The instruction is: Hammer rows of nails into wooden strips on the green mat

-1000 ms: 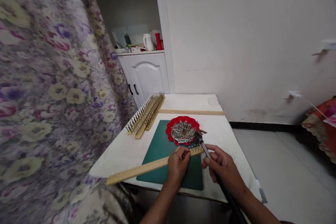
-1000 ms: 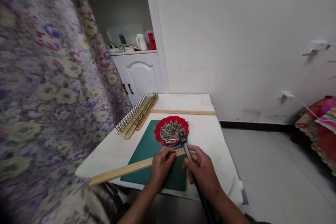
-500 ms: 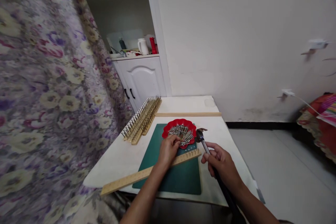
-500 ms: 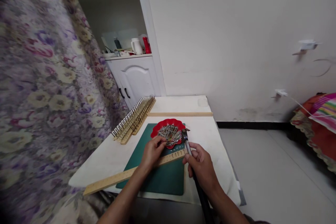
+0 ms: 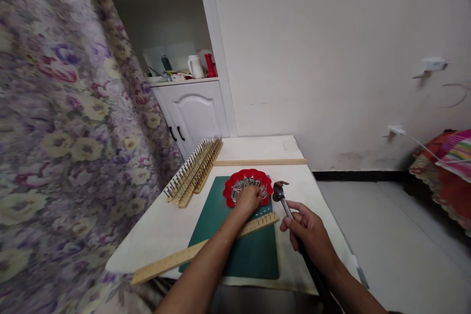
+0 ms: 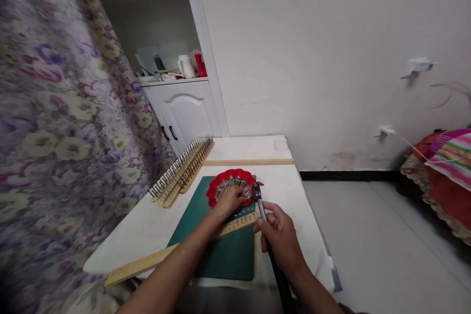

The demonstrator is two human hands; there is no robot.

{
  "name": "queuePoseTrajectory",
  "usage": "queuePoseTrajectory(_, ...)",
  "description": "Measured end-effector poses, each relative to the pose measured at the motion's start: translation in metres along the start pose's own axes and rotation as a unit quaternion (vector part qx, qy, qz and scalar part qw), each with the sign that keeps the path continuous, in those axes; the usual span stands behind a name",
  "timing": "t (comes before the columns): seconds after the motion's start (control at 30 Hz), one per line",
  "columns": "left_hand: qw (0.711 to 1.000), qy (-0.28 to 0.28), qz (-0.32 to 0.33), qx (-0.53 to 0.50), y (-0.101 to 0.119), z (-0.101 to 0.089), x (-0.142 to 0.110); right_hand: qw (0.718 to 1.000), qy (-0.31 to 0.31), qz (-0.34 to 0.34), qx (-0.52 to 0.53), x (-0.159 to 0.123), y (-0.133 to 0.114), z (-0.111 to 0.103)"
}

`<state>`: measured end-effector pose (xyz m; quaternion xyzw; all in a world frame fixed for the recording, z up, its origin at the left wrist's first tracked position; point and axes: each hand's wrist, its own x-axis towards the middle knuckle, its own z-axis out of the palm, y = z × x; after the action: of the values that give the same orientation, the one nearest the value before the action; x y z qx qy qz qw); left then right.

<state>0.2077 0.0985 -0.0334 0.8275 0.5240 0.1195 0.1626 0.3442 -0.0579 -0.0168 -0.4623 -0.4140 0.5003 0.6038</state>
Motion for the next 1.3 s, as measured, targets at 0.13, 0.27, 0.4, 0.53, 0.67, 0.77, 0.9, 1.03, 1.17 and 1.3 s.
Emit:
queuePoseTrajectory(0.13,1.000,0.000,-0.020,0.019,0.001,0.003,0.003,1.000,-0.002,0.001,0.000,0.000,-0.002,0.001)
queuePoseTrajectory(0.27,1.000,0.011,-0.019,0.017,-0.005,0.004,0.002,1.000,-0.003,0.003,-0.006,-0.001,-0.004,0.001)
queuePoseTrajectory(0.4,1.000,0.028,0.000,-0.012,-0.013,0.006,0.000,1.000,0.001,0.006,-0.009,-0.001,-0.005,0.002)
queuePoseTrajectory(0.53,0.997,0.050,0.031,-0.058,-0.016,0.004,-0.003,1.000,-0.003,0.008,-0.003,0.000,-0.002,0.001)
queuePoseTrajectory(0.67,0.989,0.088,0.051,-0.109,-0.017,-0.001,-0.009,1.000,-0.002,0.004,0.013,0.001,0.000,0.005)
queuePoseTrajectory(0.77,0.954,0.121,0.030,-0.272,-0.014,-0.006,-0.019,1.000,0.001,-0.001,0.030,0.003,0.000,0.010)
queuePoseTrajectory(0.9,0.835,0.083,-0.020,-0.543,0.002,-0.012,-0.048,0.999,0.011,-0.011,0.040,0.005,0.003,0.017)
queuePoseTrajectory(1.03,0.741,0.056,-0.050,-0.667,0.024,-0.011,-0.083,0.999,0.006,-0.017,0.040,0.004,0.006,0.019)
queuePoseTrajectory(1.17,0.700,0.038,-0.042,-0.712,0.035,-0.002,-0.105,0.999,0.005,-0.019,0.043,0.001,0.007,0.019)
queuePoseTrajectory(1.3,0.709,0.042,-0.040,-0.703,0.034,0.002,-0.113,0.999,0.009,-0.019,0.039,-0.001,0.008,0.018)
